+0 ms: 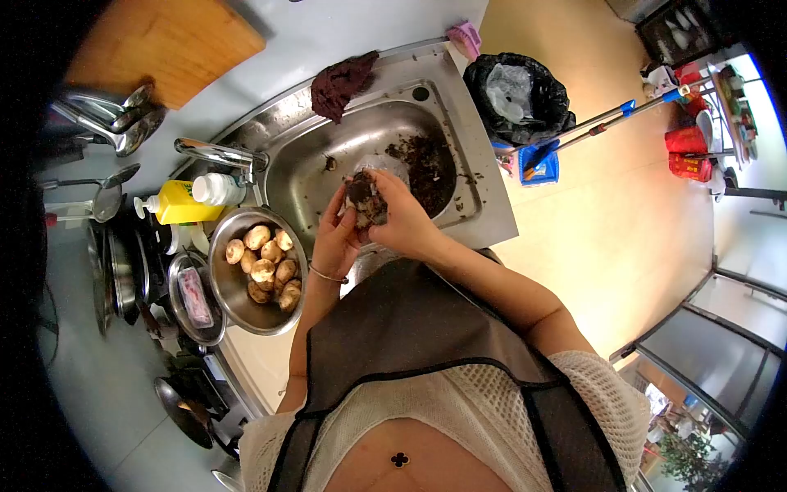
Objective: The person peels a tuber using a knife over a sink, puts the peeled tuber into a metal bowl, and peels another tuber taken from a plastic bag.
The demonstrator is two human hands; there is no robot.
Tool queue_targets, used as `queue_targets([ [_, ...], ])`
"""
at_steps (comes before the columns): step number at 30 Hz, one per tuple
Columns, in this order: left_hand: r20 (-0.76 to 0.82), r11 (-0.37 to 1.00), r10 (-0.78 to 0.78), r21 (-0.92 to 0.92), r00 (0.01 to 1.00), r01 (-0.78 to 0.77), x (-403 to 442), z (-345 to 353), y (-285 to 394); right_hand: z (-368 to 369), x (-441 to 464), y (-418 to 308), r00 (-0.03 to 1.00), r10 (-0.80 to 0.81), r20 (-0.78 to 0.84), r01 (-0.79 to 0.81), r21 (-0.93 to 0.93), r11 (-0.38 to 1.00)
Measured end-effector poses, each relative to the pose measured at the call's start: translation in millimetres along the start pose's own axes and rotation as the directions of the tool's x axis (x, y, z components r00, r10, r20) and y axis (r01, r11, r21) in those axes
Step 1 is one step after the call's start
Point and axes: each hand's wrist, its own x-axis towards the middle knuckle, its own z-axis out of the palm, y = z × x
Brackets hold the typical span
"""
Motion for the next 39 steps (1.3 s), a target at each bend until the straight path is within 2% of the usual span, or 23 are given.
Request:
queue_targets([
  [2, 0.026, 0.998, -0.005, 0.055, 1.0, 0.004, -2.5, -0.7, -0.1, -1.3, -2.3, -4.7, 0.995, 0.013, 0.097, -0.016, 0.03, 0.999],
  [4, 0.123, 0.954, 0.052, 0.288, 0.991, -0.086, -3.8, -4.5, 0.6, 0.6, -4.4, 0.1, 0.993, 0.021, 0.12, -0.028, 0.051, 0.998],
  [5, 0.121, 0.954, 0.053, 0.286, 0.991, -0.086, -4.8, -4.4, 2.3, 1.6, -5.4, 1.8, 0.99, 0.03, 0.138, -0.04, 0.075, 0.996],
  [7, 0.208, 0.734, 0.131, 0.637, 0.969, -0.235, -8.3, 0.9, 9.5, 2.9, -6.8, 0.0, 0.993, 0.065, 0.094, -0.064, -0.006, 0.998],
  [9, 0.189, 0.738, 0.056, 0.654, 0.98, -0.168, -13.4, 2.5, 19.1, 1.2, -7.1, -1.9, 0.994, 0.097, 0.047, -0.093, -0.084, 0.992],
  [11, 0.167, 0.736, -0.019, 0.67, 0.986, -0.099, -17.3, 0.8, 27.8, -4.7, -5.0, -1.8, 0.969, 0.237, 0.067, -0.245, 0.134, 0.96],
  [13, 0.167, 0.708, -0.109, 0.705, 0.98, -0.041, -18.1, -2.0, 34.2, -4.0, -5.4, 10.0, 0.98, 0.196, 0.027, -0.198, 0.139, 0.97],
  [15, 0.176, 0.735, -0.092, 0.677, 0.98, -0.053, -15.0, -4.8, 36.1, -10.7, -0.8, 14.5, 0.885, 0.422, 0.197, -0.466, 0.372, 0.803],
  [17, 0.171, 0.776, -0.106, 0.63, 0.98, -0.026, -12.9, -7.7, 35.8, -9.6, -0.5, 14.4, 0.886, 0.421, 0.195, -0.463, 0.318, 0.827],
  [18, 0.174, 0.776, -0.104, 0.63, 0.979, -0.03, -10.7, -8.3, 33.0, -9.1, 0.9, 6.3, 0.922, 0.353, 0.158, -0.387, 0.38, 0.84],
  [20, 0.016, 0.843, -0.056, 0.536, 0.998, 0.039, -9.2, -7.7, 24.1, 1.6, -1.6, 0.8, 0.951, 0.286, 0.116, -0.307, 0.439, 0.844],
  [21, 0.018, 0.842, -0.058, 0.538, 0.998, 0.039, -9.1, -4.5, 20.6, 11.6, -4.4, 2.9, 0.989, 0.124, -0.081, -0.106, 0.191, 0.976],
  [23, 0.005, 0.912, -0.002, 0.41, 1.0, 0.0, -10.1, 0.2, 13.9, 13.5, -5.9, 1.5, 0.971, -0.089, -0.224, 0.066, -0.107, 0.992],
  [26, -0.026, 0.951, -0.039, 0.306, 0.999, 0.045, -12.6, -3.8, 11.9, -5.3, -0.8, -9.8, 0.988, -0.067, -0.139, 0.05, -0.119, 0.992],
  [27, -0.03, 0.952, -0.037, 0.303, 0.999, 0.045, -14.7, -3.8, 13.2, -16.3, 4.1, -8.1, 0.979, 0.202, 0.001, -0.2, 0.132, 0.971],
  [28, -0.027, 0.936, -0.067, 0.344, 0.997, 0.073, -15.5, -3.0, 17.1, -21.8, 8.2, -6.9, 0.891, 0.411, 0.195, -0.454, 0.329, 0.828],
  [30, -0.029, 0.918, -0.098, 0.383, 0.995, 0.101, -16.0, -4.1, 18.1, -16.6, 4.8, -2.1, 0.898, 0.404, 0.176, -0.441, 0.37, 0.818],
  [32, -0.018, 0.875, 0.026, 0.485, 0.999, -0.014, -12.7, -6.5, 15.4, -11.5, 3.5, 1.1, 0.919, 0.356, 0.171, -0.395, 0.412, 0.821],
  [33, -0.017, 0.874, 0.026, 0.485, 1.0, -0.014, -12.9, -3.7, 14.1, -5.3, 2.0, 2.1, 0.919, 0.356, 0.17, -0.394, 0.413, 0.821],
  [34, -0.017, 0.829, 0.093, 0.555, 0.995, -0.068, -12.5, 1.7, 12.4, 3.4, -0.5, 2.8, 0.989, 0.145, -0.021, -0.139, 0.164, 0.977],
  [35, -0.01, 0.775, 0.16, 0.62, 0.987, -0.119, -12.2, 5.8, 12.2, 10.0, -3.4, 1.7, 0.982, -0.122, -0.143, 0.102, -0.141, 0.985],
  [37, 0.018, 0.735, 0.161, 0.665, 0.987, -0.132, -12.5, 9.2, 15.4, 8.6, -4.4, -3.7, 0.986, -0.053, -0.16, 0.031, -0.136, 0.99],
  [39, 0.04, 0.694, 0.167, 0.705, 0.985, -0.146, -13.5, 5.9, 19.1, -3.2, 0.1, 3.2, 0.977, 0.213, -0.006, -0.209, 0.148, 0.967],
])
